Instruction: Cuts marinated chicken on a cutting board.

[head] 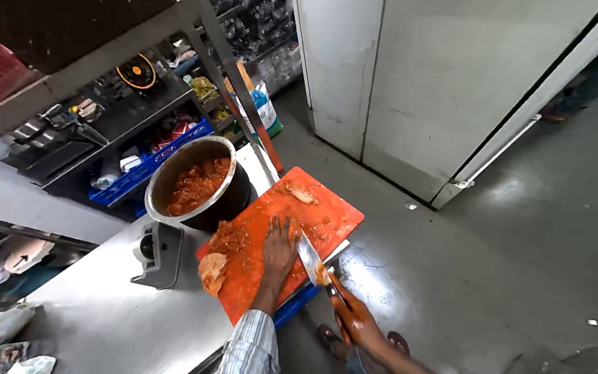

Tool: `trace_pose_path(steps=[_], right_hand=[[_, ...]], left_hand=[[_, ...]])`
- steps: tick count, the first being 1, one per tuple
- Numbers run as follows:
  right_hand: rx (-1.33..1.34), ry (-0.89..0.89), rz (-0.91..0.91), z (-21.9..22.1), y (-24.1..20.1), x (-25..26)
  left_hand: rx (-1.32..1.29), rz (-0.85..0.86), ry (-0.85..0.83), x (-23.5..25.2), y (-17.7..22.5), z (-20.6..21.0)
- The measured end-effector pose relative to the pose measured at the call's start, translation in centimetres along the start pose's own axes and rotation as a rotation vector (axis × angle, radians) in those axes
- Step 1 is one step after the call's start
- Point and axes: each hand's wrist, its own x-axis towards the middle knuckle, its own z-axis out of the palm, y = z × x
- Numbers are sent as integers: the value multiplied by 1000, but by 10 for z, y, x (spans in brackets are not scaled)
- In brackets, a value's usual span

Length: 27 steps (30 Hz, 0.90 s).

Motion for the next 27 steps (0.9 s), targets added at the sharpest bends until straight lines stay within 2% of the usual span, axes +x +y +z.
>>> trace_pose_path(steps=[4, 6, 10, 15, 17, 21, 27], right_hand=[[-34, 35, -2, 12, -27, 68], [-73, 41, -37, 17, -14, 57], [-87, -27, -27, 9, 3, -4], [-136, -54, -22, 7, -21, 71], [-107, -40, -40, 15, -12, 68], [-49, -123, -15, 4, 5, 4], [-136, -188, 16, -6, -24, 62]], left_hand=[[-24, 8, 14, -7, 3, -5], [1, 0, 8, -8, 2, -5], [6, -9, 6, -2, 1, -1], [-33, 11, -24, -5, -1, 1], [-25, 11, -27, -4, -4, 2], [-1, 39, -14, -5, -6, 2], [-38, 75, -56, -7, -9, -1]])
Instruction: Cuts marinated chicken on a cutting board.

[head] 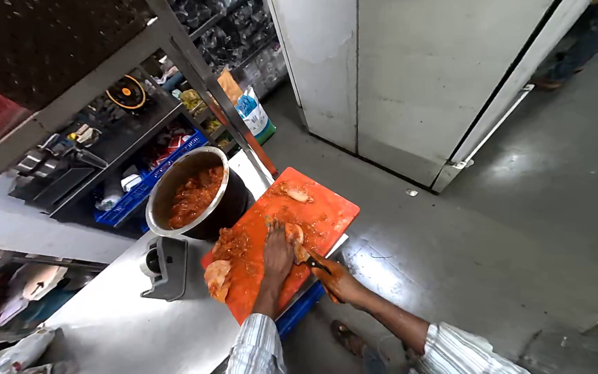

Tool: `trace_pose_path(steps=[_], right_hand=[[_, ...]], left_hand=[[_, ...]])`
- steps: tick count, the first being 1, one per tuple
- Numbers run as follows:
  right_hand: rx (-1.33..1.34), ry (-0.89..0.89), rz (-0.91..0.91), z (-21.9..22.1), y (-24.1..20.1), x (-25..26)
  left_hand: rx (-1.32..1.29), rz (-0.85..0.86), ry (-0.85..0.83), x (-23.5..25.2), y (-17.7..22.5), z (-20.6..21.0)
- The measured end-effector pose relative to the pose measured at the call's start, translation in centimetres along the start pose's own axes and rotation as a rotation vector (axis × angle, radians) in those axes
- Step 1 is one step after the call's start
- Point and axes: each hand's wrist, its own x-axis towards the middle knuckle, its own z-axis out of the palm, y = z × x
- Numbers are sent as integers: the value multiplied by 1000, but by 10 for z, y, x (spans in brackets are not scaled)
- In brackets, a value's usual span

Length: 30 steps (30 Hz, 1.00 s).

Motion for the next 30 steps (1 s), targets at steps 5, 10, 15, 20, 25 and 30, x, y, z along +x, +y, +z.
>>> trace_pose_path(steps=[5, 10, 15, 20, 25, 30], right_hand=[[49, -78, 16, -7, 17, -51], [9, -150, 19, -24, -6, -5], [25, -198, 57, -34, 5, -40], [7, -264, 61, -36, -4, -4], [-32, -291, 87, -41, -7, -15], [-12, -303, 71, -31, -2, -3]], left_hand=[[12, 60, 89, -3, -4, 4], [-26, 63, 35, -4, -8, -1], [-1, 70, 78, -6, -8, 2], [-55, 84, 78, -9, -11, -1], [-23, 84, 80, -14, -10, -4], [-43, 121, 10, -10, -12, -6]])
